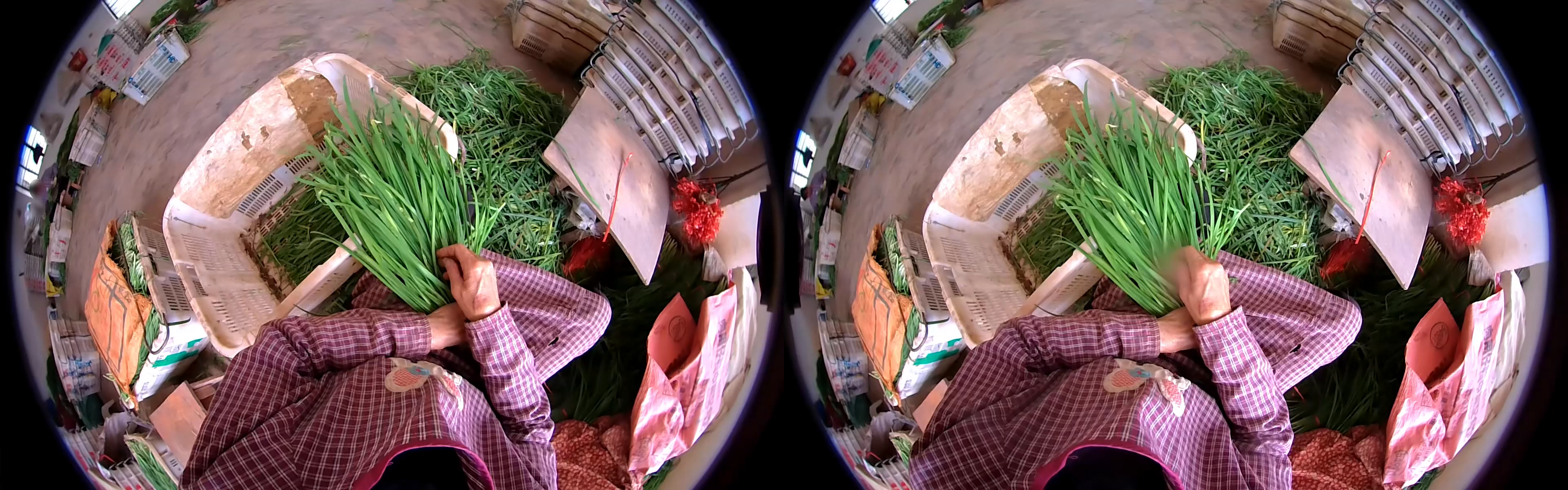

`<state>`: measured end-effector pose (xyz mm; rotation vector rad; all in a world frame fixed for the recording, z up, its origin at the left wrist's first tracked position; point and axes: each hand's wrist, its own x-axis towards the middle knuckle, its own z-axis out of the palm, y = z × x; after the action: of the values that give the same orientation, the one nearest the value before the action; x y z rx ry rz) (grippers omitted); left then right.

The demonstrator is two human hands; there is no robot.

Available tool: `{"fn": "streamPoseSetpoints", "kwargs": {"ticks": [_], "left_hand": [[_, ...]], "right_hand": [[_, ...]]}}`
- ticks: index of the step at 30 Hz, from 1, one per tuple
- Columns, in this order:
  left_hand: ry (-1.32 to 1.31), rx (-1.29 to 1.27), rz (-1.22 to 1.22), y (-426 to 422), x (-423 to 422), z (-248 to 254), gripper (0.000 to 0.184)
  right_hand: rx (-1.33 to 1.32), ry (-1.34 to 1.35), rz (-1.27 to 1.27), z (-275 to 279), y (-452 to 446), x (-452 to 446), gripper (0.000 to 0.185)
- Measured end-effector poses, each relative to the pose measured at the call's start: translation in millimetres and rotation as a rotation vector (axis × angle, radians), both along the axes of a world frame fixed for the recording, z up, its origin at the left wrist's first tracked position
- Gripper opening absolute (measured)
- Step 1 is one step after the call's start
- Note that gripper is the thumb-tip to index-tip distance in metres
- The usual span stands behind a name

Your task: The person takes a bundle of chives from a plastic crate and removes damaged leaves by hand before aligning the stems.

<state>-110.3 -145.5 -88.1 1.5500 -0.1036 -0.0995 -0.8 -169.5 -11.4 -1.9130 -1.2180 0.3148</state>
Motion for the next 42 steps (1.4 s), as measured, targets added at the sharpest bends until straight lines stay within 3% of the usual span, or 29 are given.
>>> {"fn": "streamPoseSetpoints", "kwargs": {"ticks": [3, 4, 5, 8, 9, 11, 13, 14, 17, 19, 20, 21, 23, 27, 29, 32, 35, 37, 38, 41, 42], "left_hand": [[-0.003, 0.393, -0.102, -2, -2, -38, 0.041], [0.218, 0.292, -0.155, 8, 5, 31, 0.042], [0.22, 0.291, -0.159, 11, 9, 41, 0.042], [0.275, 0.667, -0.321, 15, 11, 67, 0.04], [0.277, 0.667, -0.325, 7, 10, 37, 0.04], [-0.003, 0.473, -0.061, -15, 6, -45, 0.032], [0.369, -0.104, -0.048, 1, -3, 23, 0.041], [0.453, -0.4, 0.032, 1, -3, 26, 0.037], [0.509, -0.45, 0.035, -3, 1, 5, 0.035], [0.394, -1.266, 0.071, -27, 8, -82, 0.036], [0.395, -1.265, 0.07, -20, 5, -58, 0.036], [0.466, -0.999, 0.089, -6, 0, -6, 0.036], [0.526, -0.73, 0.108, 2, -3, 35, 0.035], [0.544, -0.862, 0.095, 7, -1, 48, 0.04], [0.356, -0.445, 0.016, 8, -1, 43, 0.033], [0.132, -0.053, -0.028, 8, 5, 43, 0.029], [-0.031, 0.621, -0.086, 15, 16, 72, 0.032], [-0.072, 0.377, -0.01, 18, 15, 88, 0.029], [-0.197, 0.357, 0.093, 8, 16, 63, 0.026], [-0.135, 0.521, -0.091, 18, 18, 88, 0.024], [-0.211, 0.514, -0.028, 16, 19, 88, 0.022]], "right_hand": [[0.009, 0.0, -0.038, 2, 0, -3, 0.012], [0.015, 0.045, -0.057, 3, -1, -5, 0.012], [0.014, 0.048, -0.061, 3, -2, -6, 0.012], [0.054, 0.07, -0.064, -3, -5, -13, 0.013], [0.053, 0.073, -0.067, 5, -3, -17, 0.013], [-0.078, -0.15, -0.037, 29, 0, -25, 0.012], [-0.076, -0.164, -0.047, 26, 1, -27, 0.012], [-0.111, -0.183, -0.07, 28, 3, -28, 0.013], [-0.167, -0.215, -0.091, 30, 6, -29, 0.014], [-0.189, -0.228, -0.088, 32, 8, -29, 0.014], [-0.165, -0.195, -0.073, 35, 8, -29, 0.014], [-0.141, -0.162, -0.056, 36, 9, -29, 0.014], [-0.051, -0.072, -0.042, 30, 0, -26, 0.013], [0.115, -0.032, -0.039, 52, -13, -31, 0.011], [0.152, -0.082, -0.028, 44, -23, -31, 0.011], [0.279, 0.126, -0.054, 28, -33, -27, 0.009], [0.349, 0.603, -0.132, 13, -39, -25, 0.009], [0.455, 0.709, -0.141, 11, -38, -23, 0.01], [0.496, 0.767, -0.149, 12, -40, -23, 0.01], [0.572, 0.834, -0.21, 22, -41, -22, 0.007], [0.596, 0.814, -0.213, 20, -41, -21, 0.008]]}}
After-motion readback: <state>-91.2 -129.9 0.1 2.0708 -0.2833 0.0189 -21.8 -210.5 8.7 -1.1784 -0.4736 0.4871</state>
